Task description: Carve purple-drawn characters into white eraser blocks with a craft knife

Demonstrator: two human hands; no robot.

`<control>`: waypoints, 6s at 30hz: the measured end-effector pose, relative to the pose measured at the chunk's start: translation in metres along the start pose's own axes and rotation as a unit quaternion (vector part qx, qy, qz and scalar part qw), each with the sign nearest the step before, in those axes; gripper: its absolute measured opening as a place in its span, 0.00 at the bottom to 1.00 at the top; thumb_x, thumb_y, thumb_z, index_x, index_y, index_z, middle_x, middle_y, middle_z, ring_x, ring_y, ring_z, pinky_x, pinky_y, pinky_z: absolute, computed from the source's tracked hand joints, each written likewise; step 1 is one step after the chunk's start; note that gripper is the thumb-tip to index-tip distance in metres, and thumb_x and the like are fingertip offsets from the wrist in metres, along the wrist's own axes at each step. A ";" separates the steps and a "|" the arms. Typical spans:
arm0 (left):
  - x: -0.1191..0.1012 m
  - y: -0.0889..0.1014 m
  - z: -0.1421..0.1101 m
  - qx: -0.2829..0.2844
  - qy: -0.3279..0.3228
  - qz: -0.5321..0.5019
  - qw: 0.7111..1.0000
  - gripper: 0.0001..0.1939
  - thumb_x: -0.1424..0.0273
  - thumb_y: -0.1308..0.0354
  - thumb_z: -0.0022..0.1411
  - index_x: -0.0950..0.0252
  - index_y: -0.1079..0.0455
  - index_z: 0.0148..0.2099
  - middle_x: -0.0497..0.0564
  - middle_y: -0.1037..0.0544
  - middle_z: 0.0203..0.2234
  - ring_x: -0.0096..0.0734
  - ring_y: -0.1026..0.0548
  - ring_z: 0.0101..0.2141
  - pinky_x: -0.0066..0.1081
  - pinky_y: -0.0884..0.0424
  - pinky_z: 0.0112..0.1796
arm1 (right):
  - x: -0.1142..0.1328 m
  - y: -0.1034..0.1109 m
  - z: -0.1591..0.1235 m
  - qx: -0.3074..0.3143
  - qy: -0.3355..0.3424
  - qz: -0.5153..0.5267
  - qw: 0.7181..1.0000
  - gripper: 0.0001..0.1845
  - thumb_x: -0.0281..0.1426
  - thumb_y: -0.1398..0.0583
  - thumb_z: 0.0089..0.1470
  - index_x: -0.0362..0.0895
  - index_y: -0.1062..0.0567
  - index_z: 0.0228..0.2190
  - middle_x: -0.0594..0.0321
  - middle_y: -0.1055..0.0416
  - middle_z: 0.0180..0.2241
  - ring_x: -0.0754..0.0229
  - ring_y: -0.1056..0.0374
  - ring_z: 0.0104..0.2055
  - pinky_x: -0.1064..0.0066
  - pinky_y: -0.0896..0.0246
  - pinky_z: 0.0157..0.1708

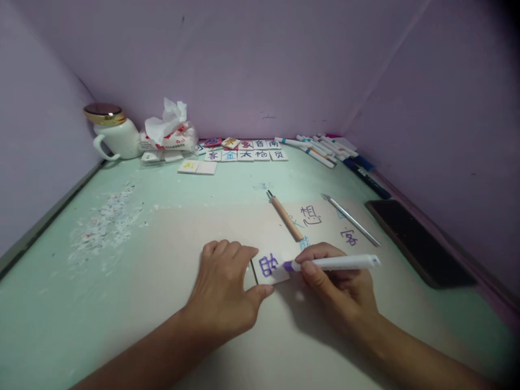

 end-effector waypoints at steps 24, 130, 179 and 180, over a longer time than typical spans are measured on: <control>-0.001 0.001 0.000 0.003 0.001 -0.006 1.000 0.18 0.66 0.36 0.49 0.65 0.32 0.43 0.51 0.28 0.32 0.41 0.32 0.38 0.45 0.42 0.44 | 0.002 -0.005 0.004 0.044 0.001 -0.040 0.998 0.05 0.32 0.42 0.56 0.45 0.28 0.30 0.65 0.32 0.23 0.65 0.38 0.23 0.75 0.46 0.20; 0.001 0.000 0.001 0.007 0.001 0.007 1.000 0.18 0.65 0.37 0.50 0.63 0.32 0.44 0.51 0.27 0.33 0.41 0.33 0.38 0.46 0.43 0.44 | -0.011 0.005 0.019 -0.019 -0.124 0.085 0.988 0.13 0.41 0.41 0.54 0.44 0.28 0.28 0.67 0.36 0.22 0.65 0.40 0.24 0.72 0.45 0.24; -0.001 0.002 0.001 0.004 0.000 0.006 1.000 0.17 0.66 0.38 0.50 0.63 0.33 0.44 0.51 0.26 0.32 0.42 0.31 0.37 0.47 0.41 0.44 | -0.006 0.001 0.016 0.006 -0.089 0.022 0.996 0.10 0.38 0.44 0.57 0.44 0.31 0.31 0.69 0.36 0.18 0.65 0.41 0.21 0.73 0.46 0.22; -0.001 0.002 0.001 0.004 -0.001 0.005 1.000 0.17 0.66 0.38 0.50 0.63 0.33 0.43 0.51 0.26 0.32 0.42 0.31 0.37 0.47 0.41 0.44 | -0.006 0.001 0.016 0.007 -0.089 0.020 0.996 0.10 0.38 0.44 0.57 0.44 0.31 0.31 0.69 0.37 0.18 0.65 0.41 0.21 0.73 0.46 0.21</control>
Point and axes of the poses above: each hand's wrist, its own z-axis towards the middle knuckle, its own y-axis out of the back of the hand, x = y × z, the point moved 1 cm from there along z, towards the middle knuckle
